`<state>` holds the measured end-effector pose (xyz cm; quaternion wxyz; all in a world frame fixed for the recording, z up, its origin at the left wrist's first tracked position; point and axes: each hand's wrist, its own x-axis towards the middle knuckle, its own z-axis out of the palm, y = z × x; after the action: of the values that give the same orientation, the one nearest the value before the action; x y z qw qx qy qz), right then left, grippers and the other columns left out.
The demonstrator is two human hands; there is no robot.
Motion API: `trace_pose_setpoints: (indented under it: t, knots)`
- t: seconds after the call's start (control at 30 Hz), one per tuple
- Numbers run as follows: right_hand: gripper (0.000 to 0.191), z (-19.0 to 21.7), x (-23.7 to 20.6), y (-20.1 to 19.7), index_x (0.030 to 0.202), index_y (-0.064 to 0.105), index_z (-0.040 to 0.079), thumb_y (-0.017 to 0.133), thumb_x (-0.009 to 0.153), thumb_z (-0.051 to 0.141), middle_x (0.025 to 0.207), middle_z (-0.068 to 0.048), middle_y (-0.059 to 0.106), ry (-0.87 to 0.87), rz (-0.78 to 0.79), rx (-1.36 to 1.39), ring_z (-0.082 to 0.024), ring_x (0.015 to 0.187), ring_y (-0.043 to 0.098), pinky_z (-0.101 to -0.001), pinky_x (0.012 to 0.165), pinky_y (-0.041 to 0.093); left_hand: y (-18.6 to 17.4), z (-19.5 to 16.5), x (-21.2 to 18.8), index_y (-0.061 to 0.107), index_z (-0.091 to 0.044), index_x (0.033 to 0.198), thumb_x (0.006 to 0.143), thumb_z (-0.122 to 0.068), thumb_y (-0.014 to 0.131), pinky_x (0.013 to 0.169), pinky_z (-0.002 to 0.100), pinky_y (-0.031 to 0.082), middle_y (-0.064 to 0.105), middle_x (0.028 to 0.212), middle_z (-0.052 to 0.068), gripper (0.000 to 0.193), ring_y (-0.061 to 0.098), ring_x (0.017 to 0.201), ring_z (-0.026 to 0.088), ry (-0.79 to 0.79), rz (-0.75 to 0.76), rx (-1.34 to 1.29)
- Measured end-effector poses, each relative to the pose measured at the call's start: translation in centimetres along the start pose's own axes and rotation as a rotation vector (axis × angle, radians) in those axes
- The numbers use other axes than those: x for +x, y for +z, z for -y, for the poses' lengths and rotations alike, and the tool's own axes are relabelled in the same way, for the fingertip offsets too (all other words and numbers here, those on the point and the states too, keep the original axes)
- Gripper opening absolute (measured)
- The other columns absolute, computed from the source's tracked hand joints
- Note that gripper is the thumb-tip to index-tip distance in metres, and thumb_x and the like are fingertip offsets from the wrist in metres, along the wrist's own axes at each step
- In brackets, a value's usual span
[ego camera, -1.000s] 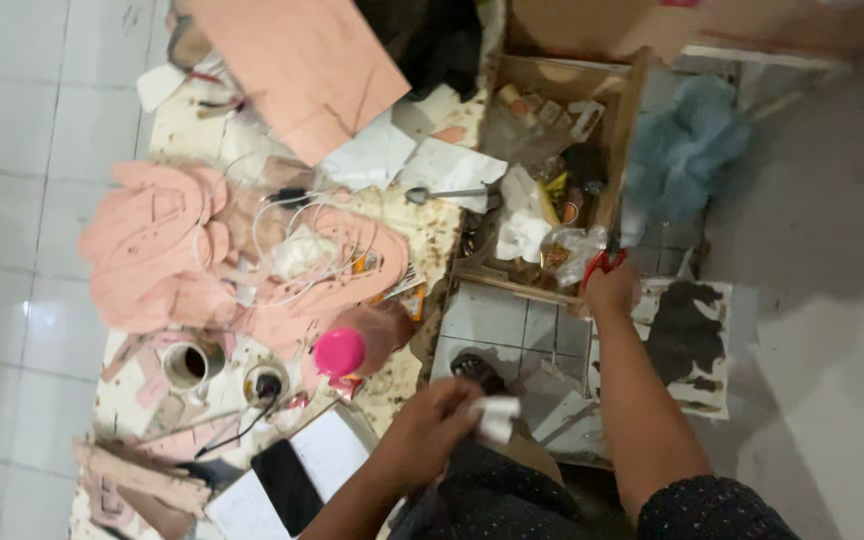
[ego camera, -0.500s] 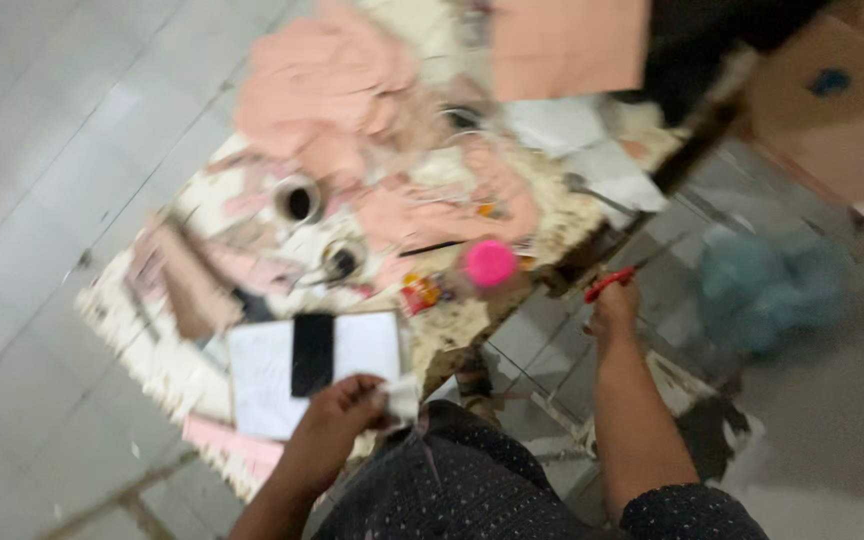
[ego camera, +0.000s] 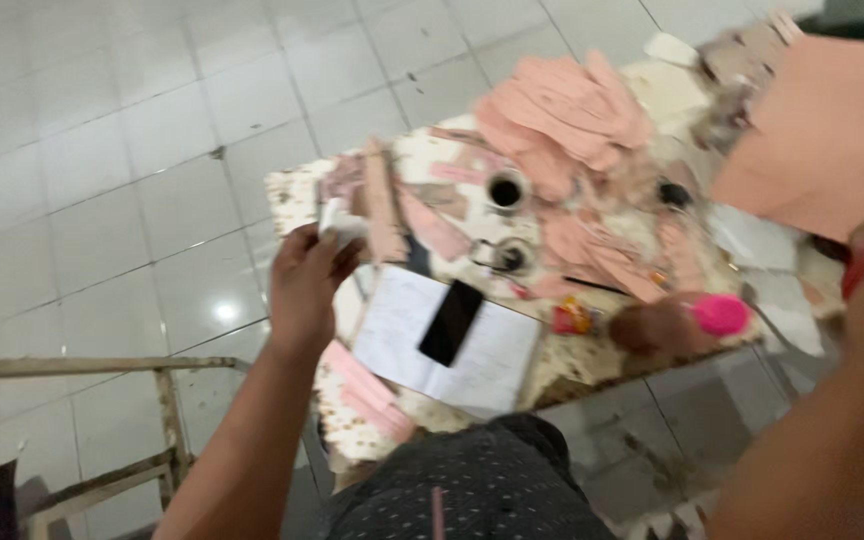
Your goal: The person retrieves a white marking tool from a drawer and uses it to trace curved lines on a black polka-dotted fabric laid on a workbench. They then place a pink U-shaped pattern on the fabric and trace its outline with the marker.
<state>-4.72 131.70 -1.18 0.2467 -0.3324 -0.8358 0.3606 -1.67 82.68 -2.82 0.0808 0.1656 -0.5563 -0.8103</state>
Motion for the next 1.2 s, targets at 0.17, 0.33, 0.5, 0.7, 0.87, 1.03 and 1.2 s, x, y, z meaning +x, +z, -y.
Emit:
trace_pose_setpoints:
  t: [0.17, 0.33, 0.5, 0.7, 0.87, 1.03, 1.2]
  knots:
    - [0.029, 17.3, -13.1, 8.1, 0.114, 0.071, 0.003, 0.073, 0.085, 0.007, 0.091, -0.013, 0.073, -0.584, 0.645, -0.091, -0.023, 0.076, 0.067, -0.0401, 0.070, 0.054, -7.6, -1.9, 2.0, 0.065, -0.005, 0.108, 0.098, -0.011, 0.063, 0.082, 0.033, 0.058, 0.072, 0.096, 0.006, 0.012, 0.068, 0.088, 0.017, 0.040, 0.154, -0.198]
    - [0.038, 24.4, -37.5, 20.9, 0.116, 0.068, 0.010, 0.076, 0.079, 0.012, 0.095, -0.013, 0.075, -0.639, 1.029, 0.040, -0.023, 0.081, 0.071, -0.0347, 0.071, 0.055, -21.3, -3.9, 0.2, 0.062, -0.011, 0.107, 0.102, -0.014, 0.062, 0.088, 0.034, 0.055, 0.068, 0.104, 0.000, 0.007, 0.067, 0.096, 0.011, -0.184, 0.243, -0.212]
    - [0.053, 26.7, -57.9, 27.6, 0.136, 0.050, 0.003, 0.072, 0.088, 0.010, 0.124, -0.015, 0.064, -1.042, 1.373, -0.030, -0.025, 0.098, 0.073, -0.0324, 0.080, 0.062, -36.5, -6.7, -2.5, 0.062, -0.012, 0.109, 0.099, -0.018, 0.059, 0.079, 0.035, 0.056, 0.067, 0.097, 0.005, 0.012, 0.068, 0.086, 0.016, -0.234, -0.108, -0.332]
    - [0.057, 30.9, -70.9, 29.2, 0.140, 0.046, 0.003, 0.074, 0.092, 0.014, 0.127, -0.015, 0.059, -1.272, 1.565, 0.465, -0.024, 0.108, 0.071, -0.0339, 0.086, 0.061, -48.8, -8.3, -7.4, 0.061, -0.005, 0.107, 0.102, -0.014, 0.059, 0.075, 0.033, 0.058, 0.068, 0.095, 0.005, 0.011, 0.066, 0.083, 0.015, 0.143, -0.505, -0.324]
    - [0.061, 35.0, -77.0, 31.2, 0.146, 0.044, 0.001, 0.070, 0.093, 0.015, 0.118, -0.012, 0.063, -1.027, 1.849, 0.584, -0.015, 0.083, 0.064, -0.0282, 0.067, 0.056, -53.5, -11.0, -11.2, 0.064, 0.000, 0.106, 0.103, -0.012, 0.059, 0.070, 0.029, 0.052, 0.065, 0.088, 0.006, 0.014, 0.060, 0.078, 0.011, 0.150, -0.628, 0.141]
    - [0.025, 37.4, -80.9, 33.9, 0.115, 0.074, 0.001, 0.070, 0.097, 0.017, 0.085, -0.006, 0.076, -0.985, 1.919, 0.507, -0.009, 0.069, 0.063, -0.0278, 0.061, 0.053, -55.0, -15.0, -11.4, 0.068, 0.002, 0.103, 0.098, -0.007, 0.063, 0.064, 0.027, 0.053, 0.067, 0.084, 0.006, 0.012, 0.062, 0.072, 0.011, 0.174, -0.753, 0.462]
    - [0.018, 42.5, -81.0, 39.7, 0.109, 0.070, 0.004, 0.064, 0.097, 0.016, 0.085, -0.004, 0.072, -0.819, 1.980, 0.522, -0.008, 0.068, 0.067, -0.0274, 0.058, 0.056, -56.8, -17.0, -8.1, 0.068, -0.002, 0.112, 0.095, -0.009, 0.062, 0.056, 0.027, 0.047, 0.069, 0.085, 0.005, 0.019, 0.057, 0.066, 0.013, -0.004, -1.027, 0.229]
